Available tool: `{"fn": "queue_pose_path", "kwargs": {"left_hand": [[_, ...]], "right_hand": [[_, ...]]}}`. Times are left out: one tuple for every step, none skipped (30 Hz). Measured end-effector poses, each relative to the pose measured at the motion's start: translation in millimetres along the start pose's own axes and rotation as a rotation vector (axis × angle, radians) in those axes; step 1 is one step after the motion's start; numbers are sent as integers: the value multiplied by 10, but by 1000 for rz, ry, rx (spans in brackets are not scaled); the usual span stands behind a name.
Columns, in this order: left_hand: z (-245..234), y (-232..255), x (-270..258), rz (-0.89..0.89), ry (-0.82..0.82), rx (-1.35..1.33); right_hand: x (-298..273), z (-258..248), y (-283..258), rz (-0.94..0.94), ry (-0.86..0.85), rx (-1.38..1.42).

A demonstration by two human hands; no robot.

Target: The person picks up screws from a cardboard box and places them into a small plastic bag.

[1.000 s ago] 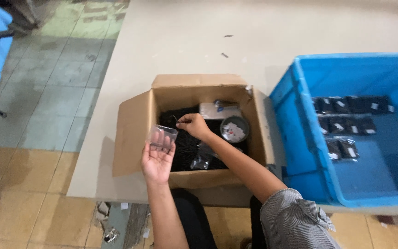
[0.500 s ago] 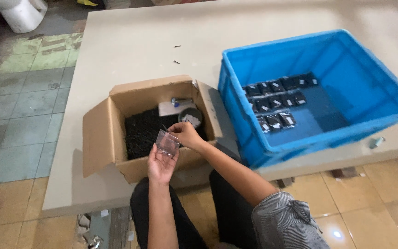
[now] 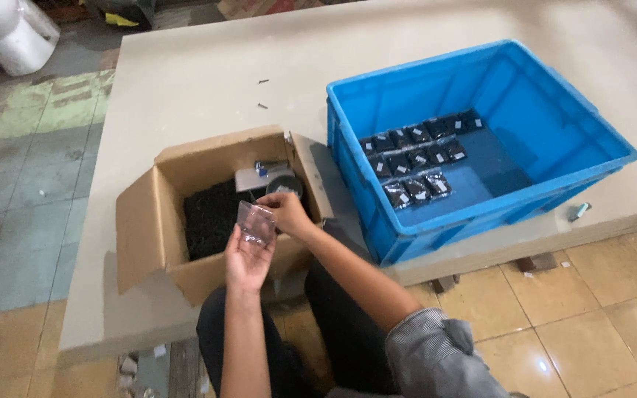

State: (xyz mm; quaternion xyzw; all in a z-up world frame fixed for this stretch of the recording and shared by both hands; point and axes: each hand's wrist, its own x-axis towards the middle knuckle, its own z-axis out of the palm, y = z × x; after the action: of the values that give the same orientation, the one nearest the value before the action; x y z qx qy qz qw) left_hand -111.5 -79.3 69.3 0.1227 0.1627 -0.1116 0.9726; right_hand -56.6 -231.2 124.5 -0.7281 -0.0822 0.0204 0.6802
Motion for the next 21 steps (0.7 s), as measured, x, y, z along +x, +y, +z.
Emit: {"fn": "queue_pose_path", "kwargs": {"left_hand": [[85,64,46,5,16,9],[177,137,110,9,28,20],[199,173,242,4,21,23],[217,222,369,14,30,29],[232,276,501,25,40,35],[134,318,696,22,36,38],[29,364,890,22,25,25],[-79,411,1089,23,12,10],[-97,428,1169,22,6,12],[-127,429,1224,13,18,3],[-159,426,1277,4,29,-6],[-294,460,1366,4,29,-7],[-434,488,1442,-4,-64,-32],[-605,489,1451,-17,-150,-60],[-697,531,1495,-21,-144,-61],[-783,562,1524,43,-72,-71],[-869,585,1530,106,-1,-80],[-842,560,1509,107,-1,-85],[-811,527,1466,142,129,-74],[-754,516,1421,178,255,-59],[-847,466,1472,179,251,-60]], "right_hand": [[39,23,-57,29,7,39],[95,46,-115,55,17,79],[249,71,37,50,25,77],[406,110,193,77,56,108],[568,153,351,103,87,139],[666,161,394,100,91,140],[760,177,441,87,133,126],[860,193,490,73,174,110],[931,196,572,68,177,110],[975,197,657,57,229,94],[1015,196,742,47,281,78],[1055,138,881,47,281,78],[1081,80,1020,37,251,-7],[1027,28,1164,35,222,-92],[987,45,1155,43,223,-93],[934,56,1134,119,132,-183],[859,66,1104,196,40,-271],[860,93,1204,196,38,-275],[839,118,1292,275,15,-336],[830,150,1357,350,-6,-395],[777,104,1459,346,-6,-397]]}}
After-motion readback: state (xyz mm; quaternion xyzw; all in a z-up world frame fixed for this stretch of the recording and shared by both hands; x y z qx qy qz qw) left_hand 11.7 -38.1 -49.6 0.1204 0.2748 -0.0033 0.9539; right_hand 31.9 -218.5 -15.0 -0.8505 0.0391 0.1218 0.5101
